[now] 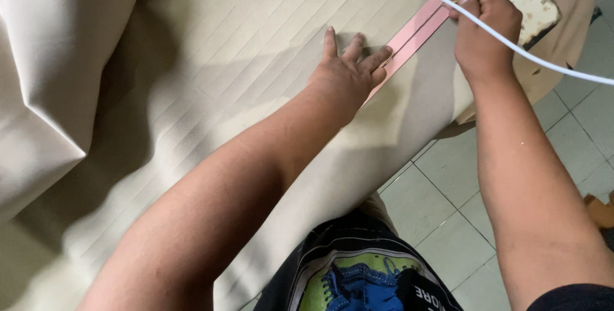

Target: The person marks lines on a large sheet of beige leather-like material on a workbench. They align a long pink pattern ruler on the material, hold it steady, and trace along its edge with a marking tool, repositioning the ruler repeatedly to mark successive lines across the sheet.

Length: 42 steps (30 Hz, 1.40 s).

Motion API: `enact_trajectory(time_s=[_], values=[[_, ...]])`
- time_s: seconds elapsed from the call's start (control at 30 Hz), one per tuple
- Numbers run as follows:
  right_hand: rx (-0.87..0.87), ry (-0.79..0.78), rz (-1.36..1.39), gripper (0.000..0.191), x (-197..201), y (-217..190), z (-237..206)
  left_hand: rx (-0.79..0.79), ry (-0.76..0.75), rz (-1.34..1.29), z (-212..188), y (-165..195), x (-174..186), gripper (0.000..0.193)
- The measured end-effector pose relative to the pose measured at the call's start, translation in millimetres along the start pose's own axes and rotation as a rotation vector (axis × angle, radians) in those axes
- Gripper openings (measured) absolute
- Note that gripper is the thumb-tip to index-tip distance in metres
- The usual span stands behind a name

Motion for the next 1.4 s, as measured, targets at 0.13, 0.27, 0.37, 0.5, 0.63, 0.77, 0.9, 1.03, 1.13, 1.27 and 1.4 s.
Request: enact_trajectory(time_s=[0.13,0.27,0.37,0.5,0.63,0.77,0.9,1.03,1.13,1.27,1.4], values=[[0.221,-0.059,-0.368,0.016,-9,-14,-15,-0.007,0.000,-0.028,0,-4,1,0.093],[0.208,-0.114,-0.320,0.017,-21,-21,-44,-0.002,-0.017,-0.057,2,-7,4,0.089],[0.066,-0.161,-0.285,0.019,-11,-8,-34,0.001,0.002,-0.059,2,-7,7,0.090],[0.075,-0.134,-0.282,0.022,2,-3,-15,0.008,-0.034,-0.055,4,-8,9,0.092],[-0.015,-0.256,-0.197,0.023,-13,-10,-30,0.002,-0.056,-0.075,4,-8,14,0.093],[0.039,-0.267,-0.093,0.021,-18,-12,-39,0.008,-0.063,-0.084,5,-8,22,0.095],[0.252,-0.207,-0.430,0.020,-8,1,-13,0.013,-0.077,-0.096,7,-10,21,0.097],[0.230,-0.083,-0.344,0.019,13,15,25,0.021,-0.069,-0.077,9,-7,15,0.093],[-0.020,-0.024,0.108,0.018,26,18,36,0.026,-0.009,-0.079,7,-7,12,0.091],[-0.344,0.254,0.788,0.018,39,18,36,0.042,0.036,-0.076,-6,-5,7,0.087],[-0.469,0.133,0.442,0.027,40,8,29,0.069,0.069,-0.116,-14,5,2,0.067]])
Point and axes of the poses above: each hand's wrist, its own z-axis towards the middle knuckle, its own x-axis out of the back of the hand, y = z × x, the point moved 3 cm from there along z, towards the middle knuckle, and after that the axes turned 1 degree about -x, right-handed, at the moved point
